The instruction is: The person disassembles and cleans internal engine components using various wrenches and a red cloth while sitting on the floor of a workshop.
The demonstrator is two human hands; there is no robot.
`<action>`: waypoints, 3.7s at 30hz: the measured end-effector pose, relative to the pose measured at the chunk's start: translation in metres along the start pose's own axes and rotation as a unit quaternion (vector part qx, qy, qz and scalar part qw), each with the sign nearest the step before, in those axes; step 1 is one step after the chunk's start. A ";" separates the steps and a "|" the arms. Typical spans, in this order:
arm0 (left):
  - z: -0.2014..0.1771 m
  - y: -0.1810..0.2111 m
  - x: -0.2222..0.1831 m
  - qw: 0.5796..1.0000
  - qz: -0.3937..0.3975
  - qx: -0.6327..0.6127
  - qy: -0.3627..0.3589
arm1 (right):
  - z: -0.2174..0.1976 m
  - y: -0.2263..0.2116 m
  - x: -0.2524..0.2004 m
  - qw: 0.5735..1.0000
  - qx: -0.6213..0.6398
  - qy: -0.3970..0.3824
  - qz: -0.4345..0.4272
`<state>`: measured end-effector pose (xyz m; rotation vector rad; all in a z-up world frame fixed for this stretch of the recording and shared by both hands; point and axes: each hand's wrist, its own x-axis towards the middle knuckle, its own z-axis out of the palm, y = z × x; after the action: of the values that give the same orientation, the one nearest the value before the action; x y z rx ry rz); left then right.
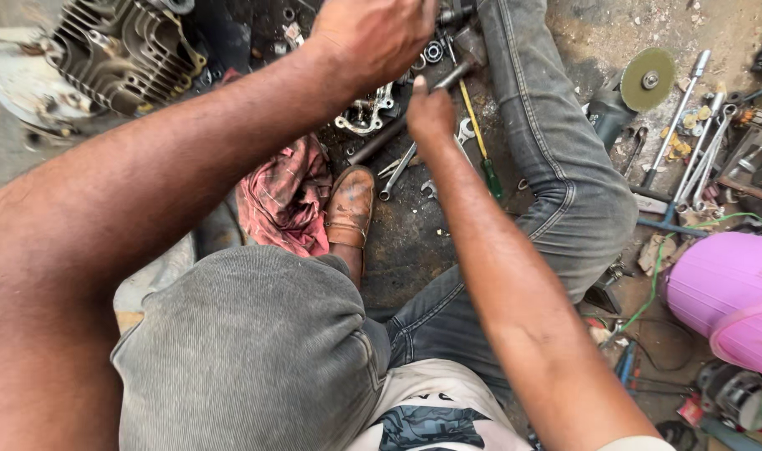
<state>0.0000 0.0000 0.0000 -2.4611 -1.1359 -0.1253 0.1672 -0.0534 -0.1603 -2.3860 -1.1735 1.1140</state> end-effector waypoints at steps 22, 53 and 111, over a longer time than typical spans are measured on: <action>-0.009 0.004 0.039 0.938 0.135 -0.020 -0.319 | -0.011 0.011 0.008 0.987 -0.005 -0.055 -0.154; 0.021 -0.032 0.018 0.910 -0.103 -0.303 -0.264 | 0.019 0.090 -0.072 0.987 -0.155 -0.037 0.020; -0.023 0.032 0.028 0.884 -0.016 -0.066 -0.463 | -0.177 -0.059 -0.132 0.818 -0.418 -0.150 -0.366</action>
<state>0.0441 -0.0082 0.0176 -2.6533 -1.5391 1.1137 0.2136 -0.0987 0.0586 -1.8216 -2.8358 0.7720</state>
